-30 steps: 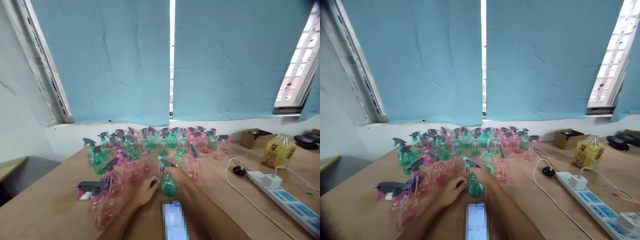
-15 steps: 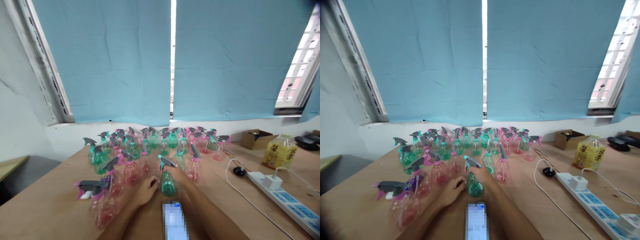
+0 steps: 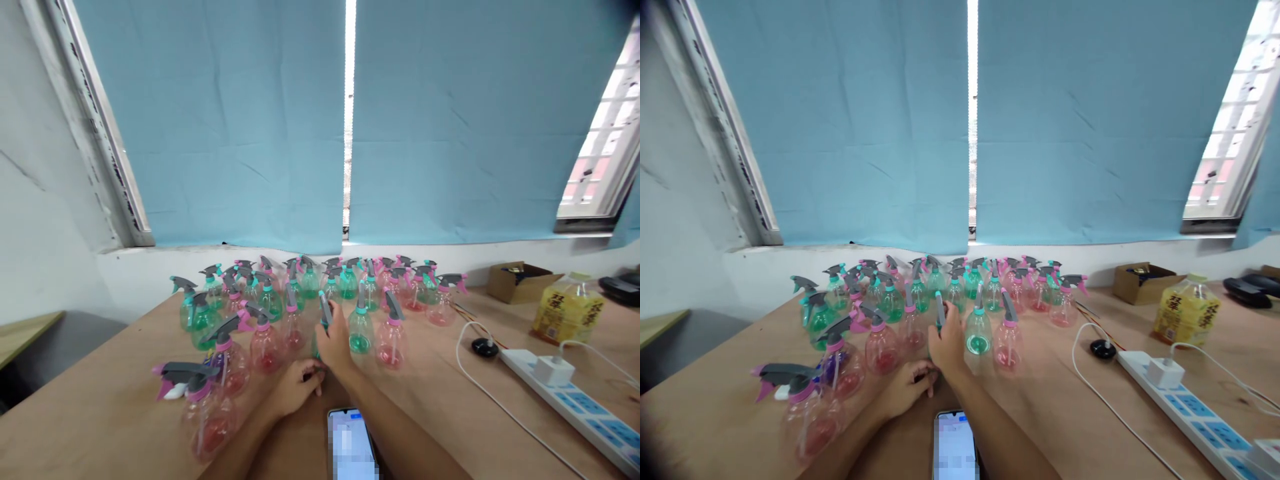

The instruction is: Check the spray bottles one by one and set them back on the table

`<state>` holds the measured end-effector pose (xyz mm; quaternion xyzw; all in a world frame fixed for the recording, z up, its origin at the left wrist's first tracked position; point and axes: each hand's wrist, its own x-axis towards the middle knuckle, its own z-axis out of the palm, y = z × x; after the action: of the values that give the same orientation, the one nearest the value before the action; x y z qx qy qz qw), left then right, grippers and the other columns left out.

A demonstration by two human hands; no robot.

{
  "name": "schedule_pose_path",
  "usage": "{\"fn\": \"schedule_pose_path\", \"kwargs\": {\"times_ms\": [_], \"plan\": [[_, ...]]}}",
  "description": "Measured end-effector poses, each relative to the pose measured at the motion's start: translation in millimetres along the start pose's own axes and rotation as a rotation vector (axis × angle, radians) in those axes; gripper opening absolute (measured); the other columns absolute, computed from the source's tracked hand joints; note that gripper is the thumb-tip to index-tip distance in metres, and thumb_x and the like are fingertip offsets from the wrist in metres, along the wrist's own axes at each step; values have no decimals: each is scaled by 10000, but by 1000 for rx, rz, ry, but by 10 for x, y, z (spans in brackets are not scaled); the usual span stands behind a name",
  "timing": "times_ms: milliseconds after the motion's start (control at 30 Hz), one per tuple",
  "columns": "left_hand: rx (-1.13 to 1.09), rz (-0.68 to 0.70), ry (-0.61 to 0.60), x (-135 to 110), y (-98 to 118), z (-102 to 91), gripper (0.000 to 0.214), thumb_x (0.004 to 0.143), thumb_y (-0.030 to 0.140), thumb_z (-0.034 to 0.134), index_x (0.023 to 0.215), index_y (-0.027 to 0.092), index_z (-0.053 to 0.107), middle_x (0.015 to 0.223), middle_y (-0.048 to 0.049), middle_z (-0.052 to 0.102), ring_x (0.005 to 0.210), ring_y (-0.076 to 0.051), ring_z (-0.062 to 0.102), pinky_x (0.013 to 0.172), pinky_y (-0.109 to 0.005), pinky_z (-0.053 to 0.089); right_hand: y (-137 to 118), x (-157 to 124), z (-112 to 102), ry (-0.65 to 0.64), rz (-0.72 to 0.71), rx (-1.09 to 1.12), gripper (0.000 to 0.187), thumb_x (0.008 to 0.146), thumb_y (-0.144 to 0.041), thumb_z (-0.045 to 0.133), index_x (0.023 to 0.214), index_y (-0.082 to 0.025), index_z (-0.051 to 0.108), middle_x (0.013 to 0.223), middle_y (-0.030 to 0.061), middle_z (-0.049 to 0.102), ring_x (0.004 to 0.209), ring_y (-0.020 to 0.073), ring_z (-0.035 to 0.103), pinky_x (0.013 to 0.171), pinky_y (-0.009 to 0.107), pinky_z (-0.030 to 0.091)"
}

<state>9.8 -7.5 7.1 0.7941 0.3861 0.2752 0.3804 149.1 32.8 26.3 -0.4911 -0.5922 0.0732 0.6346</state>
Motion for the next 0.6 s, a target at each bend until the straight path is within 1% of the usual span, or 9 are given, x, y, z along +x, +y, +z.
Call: {"fn": "schedule_pose_path", "kwargs": {"times_ms": [100, 200, 267, 333, 400, 500, 600], "plan": [[-43, 12, 34, 11, -24, 12, 285, 920, 343, 501, 1085, 150, 628, 700, -17, 671, 678, -169, 612, 693, -261, 428, 57, 16, 102, -14, -31, -155, 617, 774, -163, 472, 1386, -144, 389, 1295, 163, 555, 1229, 307, 492, 1055, 498, 288], [-57, -8, 66, 12, -48, 23, 347, 919, 351, 521, 1210, 165, 555, 699, -8, 662, 650, -162, 593, 670, -260, 418, 120, 26, 176, -40, -54, -210, 664, 820, -177, 455, 1463, -125, 297, 1359, 192, 515, 1276, 321, 458, 1061, 524, 278], [-63, -23, 81, 13, -59, 28, 387, 922, 356, 521, 1263, 174, 519, 689, -3, 658, 626, -155, 575, 647, -256, 405, 160, 31, 204, -55, -67, -201, 644, 868, -203, 434, 1484, -132, 262, 1378, 193, 503, 1294, 320, 444, 1061, 537, 285], [-61, -39, 86, 16, -63, 29, 416, 925, 355, 514, 1301, 180, 496, 684, 0, 660, 614, -152, 565, 638, -256, 398, 193, 29, 214, -60, -72, -177, 598, 906, -233, 415, 1480, -145, 271, 1388, 184, 499, 1301, 311, 443, 1064, 539, 298], [-52, -39, 90, 21, -65, 25, 444, 920, 340, 515, 1330, 176, 479, 688, -1, 663, 627, -158, 578, 649, -262, 404, 214, 18, 210, -60, -74, -148, 584, 916, -250, 424, 1472, -148, 280, 1405, 179, 485, 1316, 302, 436, 1073, 525, 313], [-34, -11, 94, 25, -73, 19, 440, 900, 292, 526, 1321, 167, 495, 699, -3, 664, 660, -171, 604, 680, -273, 421, 216, -23, 188, -68, -63, -112, 643, 900, -278, 480, 1481, -134, 245, 1431, 187, 451, 1332, 305, 424, 1082, 500, 345], [-28, 20, 94, 24, -92, 16, 417, 880, 228, 519, 1293, 169, 523, 727, -3, 666, 682, -175, 619, 708, -280, 431, 180, -75, 153, -72, -44, -87, 716, 874, -310, 542, 1482, -122, 215, 1461, 205, 400, 1346, 322, 406, 1090, 509, 352]]}}
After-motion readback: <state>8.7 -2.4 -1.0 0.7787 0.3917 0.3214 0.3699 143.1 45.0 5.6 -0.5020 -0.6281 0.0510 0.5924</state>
